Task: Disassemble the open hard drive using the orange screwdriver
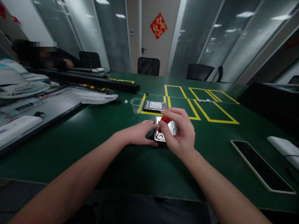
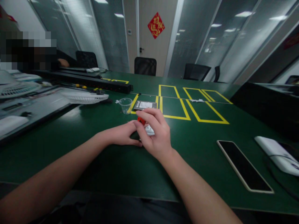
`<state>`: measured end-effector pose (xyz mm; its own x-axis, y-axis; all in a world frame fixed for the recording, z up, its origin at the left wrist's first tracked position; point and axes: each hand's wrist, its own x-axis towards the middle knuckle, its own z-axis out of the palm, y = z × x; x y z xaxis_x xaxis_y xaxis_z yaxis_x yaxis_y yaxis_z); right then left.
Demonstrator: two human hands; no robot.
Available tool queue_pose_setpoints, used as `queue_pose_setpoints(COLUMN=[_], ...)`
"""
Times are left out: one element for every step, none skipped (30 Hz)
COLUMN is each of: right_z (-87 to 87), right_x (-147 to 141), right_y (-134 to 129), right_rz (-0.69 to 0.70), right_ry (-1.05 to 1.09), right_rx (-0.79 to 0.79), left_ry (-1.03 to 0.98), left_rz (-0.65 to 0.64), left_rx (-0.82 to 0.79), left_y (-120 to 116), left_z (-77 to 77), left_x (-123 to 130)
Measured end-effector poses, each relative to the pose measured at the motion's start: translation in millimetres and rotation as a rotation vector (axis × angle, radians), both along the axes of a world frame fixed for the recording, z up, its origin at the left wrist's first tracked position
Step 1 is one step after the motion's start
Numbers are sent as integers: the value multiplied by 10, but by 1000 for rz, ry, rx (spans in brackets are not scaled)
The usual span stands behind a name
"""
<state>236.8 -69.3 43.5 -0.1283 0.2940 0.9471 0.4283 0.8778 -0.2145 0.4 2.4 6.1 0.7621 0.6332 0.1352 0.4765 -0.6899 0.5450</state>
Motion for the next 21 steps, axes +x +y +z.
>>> queue_pose_setpoints(right_z=[1, 3, 6, 9, 11, 11, 9, 5, 1, -4, -8, -9, -8, -4, 2, 9, 17, 23, 27, 30, 30], right_x=[5, 10, 14, 18, 22, 25, 29, 33, 37, 40, 41, 41, 39, 36, 30, 24, 16, 8, 1, -6, -12], right_y=[1, -2, -7, -14, -22, -30, -38, -44, -48, -50, -51, -51, -50, -49, -48, -45, -43, -39, -35, -31, -26], right_rz=[-3, -5, -6, -2, 10, 30, 56, 84, 110, 128, 136, 135, 127, 114, 101, 88, 77, 66, 56, 46, 36], right_ry=[0, 1, 2, 2, 0, 0, 3, 10, 19, 29, 35, 37, 36, 33, 32, 33, 35, 38, 39, 39, 37], right_rx=[0, 0, -1, -5, -12, -23, -38, -54, -68, -79, -85, -85, -78, -67, -55, -40, -25, -13, -2, 9, 20], left_ry=[9, 17, 20, 22, 23, 24, 26, 30, 35, 38, 39, 39, 39, 38, 36, 33, 29, 24, 19, 20, 19], left_rz=[4, 9, 12, 13, 13, 13, 12, 10, 8, 7, 6, 6, 6, 5, 4, 2, -1, 0, 3, 7, 11], left_rx=[-5, -9, -11, -12, -9, -6, -1, 2, 4, 4, 3, 2, 1, 1, 1, 3, 4, 6, 9, 8, 5], left_y=[0, 0, 0, 1, 2, 3, 3, 3, 2, 0, -1, -3, -4, -4, -3, 0, 3, 6, 9, 10, 10], left_z=[3, 7, 10, 13, 16, 19, 23, 28, 34, 41, 48, 53, 55, 54, 48, 39, 28, 16, 5, -3, -8], left_x=[1, 2, 4, 7, 10, 14, 19, 23, 28, 32, 35, 36, 36, 33, 29, 24, 17, 11, 4, 0, -3])
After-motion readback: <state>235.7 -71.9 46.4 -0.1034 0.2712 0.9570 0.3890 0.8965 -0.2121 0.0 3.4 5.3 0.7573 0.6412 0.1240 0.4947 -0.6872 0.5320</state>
